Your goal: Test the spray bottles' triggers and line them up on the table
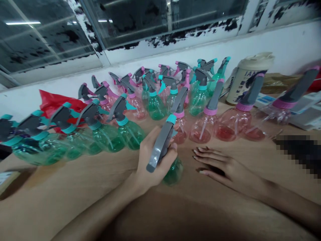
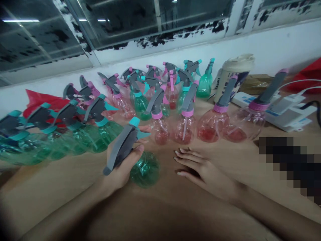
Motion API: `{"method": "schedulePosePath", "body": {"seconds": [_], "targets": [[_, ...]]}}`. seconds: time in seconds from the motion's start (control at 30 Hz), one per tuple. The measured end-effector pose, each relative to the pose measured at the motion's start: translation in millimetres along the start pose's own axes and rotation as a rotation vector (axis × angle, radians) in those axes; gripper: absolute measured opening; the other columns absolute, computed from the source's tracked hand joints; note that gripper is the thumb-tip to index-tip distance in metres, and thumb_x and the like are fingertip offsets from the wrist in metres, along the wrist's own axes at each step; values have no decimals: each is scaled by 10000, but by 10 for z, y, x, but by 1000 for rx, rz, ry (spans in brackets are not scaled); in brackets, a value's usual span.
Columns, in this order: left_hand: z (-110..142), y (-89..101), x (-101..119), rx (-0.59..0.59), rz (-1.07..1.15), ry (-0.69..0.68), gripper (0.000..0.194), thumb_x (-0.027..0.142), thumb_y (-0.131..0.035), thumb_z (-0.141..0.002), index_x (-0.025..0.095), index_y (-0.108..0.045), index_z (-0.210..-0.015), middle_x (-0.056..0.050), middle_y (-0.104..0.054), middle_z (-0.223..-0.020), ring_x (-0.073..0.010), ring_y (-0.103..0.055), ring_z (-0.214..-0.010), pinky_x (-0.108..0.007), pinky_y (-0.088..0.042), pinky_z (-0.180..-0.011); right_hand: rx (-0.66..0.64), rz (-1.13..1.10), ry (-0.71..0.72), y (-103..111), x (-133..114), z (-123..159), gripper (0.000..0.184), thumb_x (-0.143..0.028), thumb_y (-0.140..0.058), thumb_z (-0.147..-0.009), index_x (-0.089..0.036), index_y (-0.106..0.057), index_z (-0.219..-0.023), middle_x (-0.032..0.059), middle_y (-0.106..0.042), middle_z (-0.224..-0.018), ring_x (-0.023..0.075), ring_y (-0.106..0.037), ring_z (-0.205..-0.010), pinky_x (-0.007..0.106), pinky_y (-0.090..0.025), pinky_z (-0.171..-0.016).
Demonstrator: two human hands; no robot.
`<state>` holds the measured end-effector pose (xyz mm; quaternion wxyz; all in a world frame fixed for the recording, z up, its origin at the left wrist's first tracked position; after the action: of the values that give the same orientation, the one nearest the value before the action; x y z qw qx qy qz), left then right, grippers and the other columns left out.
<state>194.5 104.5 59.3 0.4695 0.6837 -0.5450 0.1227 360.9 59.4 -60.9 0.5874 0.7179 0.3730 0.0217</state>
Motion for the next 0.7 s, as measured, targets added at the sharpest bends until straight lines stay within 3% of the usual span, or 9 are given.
{"method": "schedulePosePath", "body": {"seconds": [0.23,0.37,0.7], "targets": [[7,-28,-17,-31,43,10,16,246,-542,-798,237,-530,-803,1,-556,-762,-147,-544,-639,-289,-500,-640,4,8,24,1,-22,-2,370,-332,-507,-918,-199,-577,-1256,65,-584,-1317,223,-483,-1269,455,-412,-1061],[5,-31,-12,-80,70,25,117,227,-542,-804,252,-557,-917,12,-555,-758,-145,-555,-638,-276,-483,-615,13,-4,20,16,-21,-1,369,-329,-518,-911,-202,-579,-1253,65,-591,-1308,226,-494,-1259,459,-415,-1057],[-12,-19,-44,-113,24,61,84,260,-520,-769,265,-530,-852,32,-501,-611,-145,-463,-502,-291,-463,-530,27,-21,10,16,-11,1,360,-343,-520,-908,-225,-593,-1239,49,-595,-1304,238,-501,-1253,473,-423,-1052]]}}
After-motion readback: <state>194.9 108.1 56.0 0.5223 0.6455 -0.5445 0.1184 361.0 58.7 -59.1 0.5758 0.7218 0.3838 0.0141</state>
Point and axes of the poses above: each hand's wrist, its own z-axis away from the middle knuckle, its own y-axis out of the back of the hand, x = y × z, the point moved 8 cm from there along -z, towards the middle knuckle
